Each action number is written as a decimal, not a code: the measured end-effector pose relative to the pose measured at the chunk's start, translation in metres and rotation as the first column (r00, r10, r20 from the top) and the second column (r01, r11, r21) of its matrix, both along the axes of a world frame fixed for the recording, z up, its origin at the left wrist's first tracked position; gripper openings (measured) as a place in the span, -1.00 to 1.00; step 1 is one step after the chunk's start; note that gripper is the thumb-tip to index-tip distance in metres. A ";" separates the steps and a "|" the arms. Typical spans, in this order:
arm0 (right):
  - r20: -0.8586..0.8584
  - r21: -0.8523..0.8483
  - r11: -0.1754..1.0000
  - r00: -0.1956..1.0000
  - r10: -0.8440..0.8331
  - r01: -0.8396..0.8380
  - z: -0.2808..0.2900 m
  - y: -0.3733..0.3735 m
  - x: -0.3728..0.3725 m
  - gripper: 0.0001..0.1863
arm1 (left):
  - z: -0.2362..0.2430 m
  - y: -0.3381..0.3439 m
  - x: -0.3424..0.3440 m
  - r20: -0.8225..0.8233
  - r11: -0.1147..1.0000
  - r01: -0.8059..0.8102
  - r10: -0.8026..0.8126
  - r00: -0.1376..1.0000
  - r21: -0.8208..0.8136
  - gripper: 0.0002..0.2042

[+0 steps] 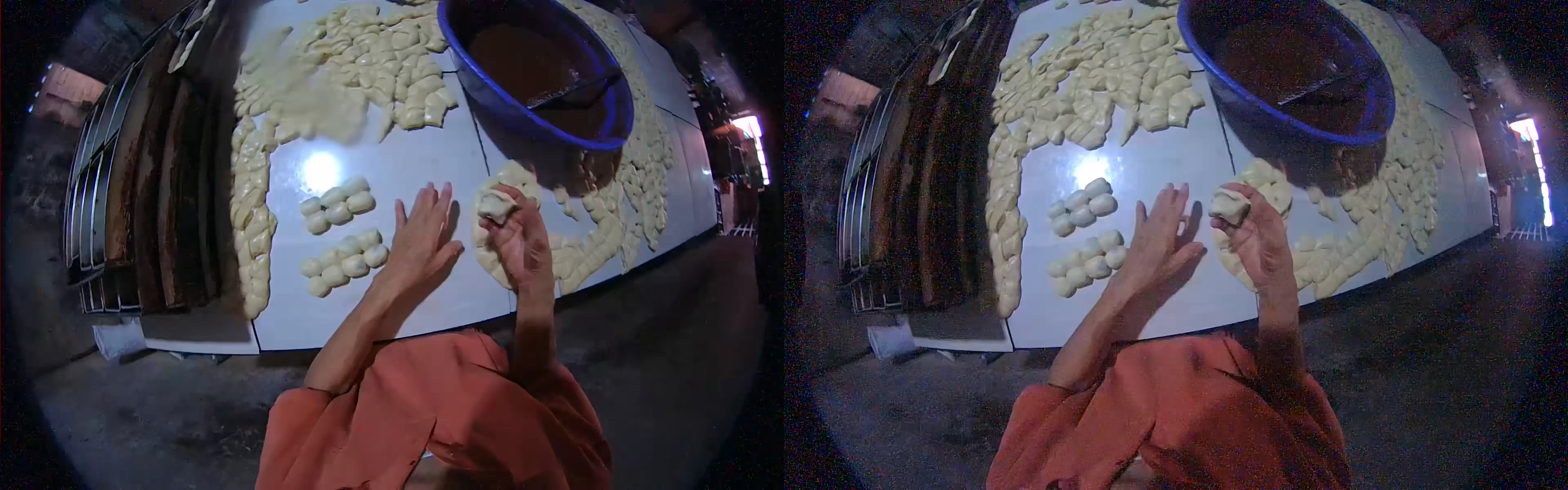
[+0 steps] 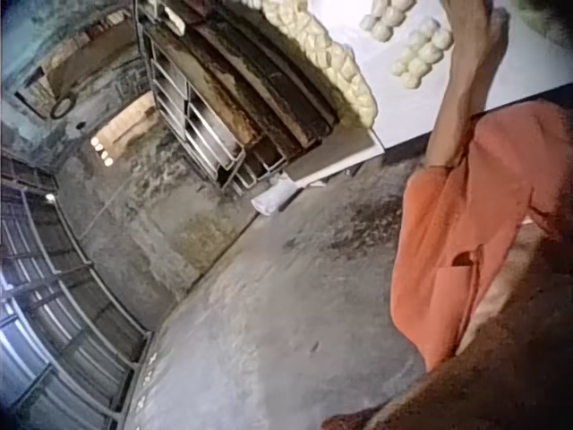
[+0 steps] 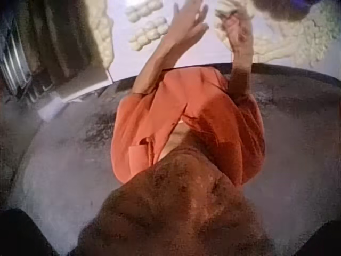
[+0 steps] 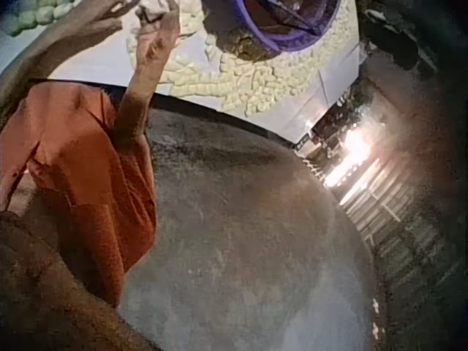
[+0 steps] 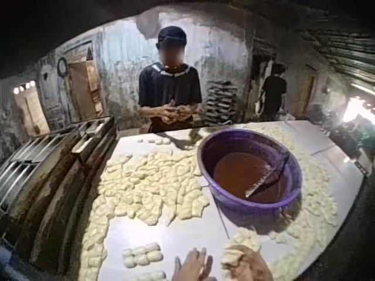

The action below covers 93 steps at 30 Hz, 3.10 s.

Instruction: The person prepares pieces of dough by hand, pulling a small piece from a larger mass, dipping it into a bowl of dark liquid, and folding it into a rounded shape before placing the shaped pieces into metal baking pans on the table.

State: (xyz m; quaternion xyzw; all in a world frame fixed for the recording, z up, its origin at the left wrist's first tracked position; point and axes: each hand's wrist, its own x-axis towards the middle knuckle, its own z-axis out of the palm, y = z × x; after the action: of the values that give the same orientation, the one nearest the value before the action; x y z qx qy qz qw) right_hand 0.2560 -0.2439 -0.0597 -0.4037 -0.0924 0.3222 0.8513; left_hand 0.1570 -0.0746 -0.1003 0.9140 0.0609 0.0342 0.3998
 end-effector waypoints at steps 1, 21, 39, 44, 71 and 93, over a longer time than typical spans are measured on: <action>-0.046 -0.021 1.000 0.999 0.013 -0.014 0.001 0.008 0.002 -0.41 | 0.007 0.005 -0.005 0.054 0.999 -0.048 0.047 0.997 0.005 -0.11; 0.132 -0.084 0.991 0.986 -0.097 0.109 0.038 -0.009 0.003 -0.67 | 0.066 -0.058 0.073 0.595 0.823 0.200 0.194 0.780 -0.531 -0.16; 0.152 -0.951 0.063 0.281 0.947 0.302 0.040 0.018 0.263 -0.68 | 0.039 -0.018 0.085 -0.212 0.569 -0.246 0.127 0.969 -0.785 -0.54; 0.248 -0.947 0.319 0.560 0.791 -0.032 0.057 0.017 0.253 -0.73 | 0.038 -0.011 0.080 -0.188 0.631 -0.177 0.050 0.981 -0.755 -0.56; 0.823 -0.517 0.741 0.487 0.292 0.429 0.023 0.066 0.013 -0.59 | 0.048 0.009 0.036 -0.240 0.002 -0.278 0.499 0.832 -0.961 -0.70; 0.631 -0.198 0.935 0.768 -0.109 0.296 0.012 0.086 -0.010 -0.70 | 0.063 0.048 0.013 -0.085 0.365 -0.182 0.267 0.960 -0.913 -0.70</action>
State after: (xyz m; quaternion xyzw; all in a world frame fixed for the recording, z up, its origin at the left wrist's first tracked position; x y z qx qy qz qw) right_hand 0.2465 -0.1578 -0.0480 -0.6121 -0.2700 0.0898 0.7378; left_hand 0.1701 -0.0267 -0.0371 0.5261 0.1780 0.0850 0.8272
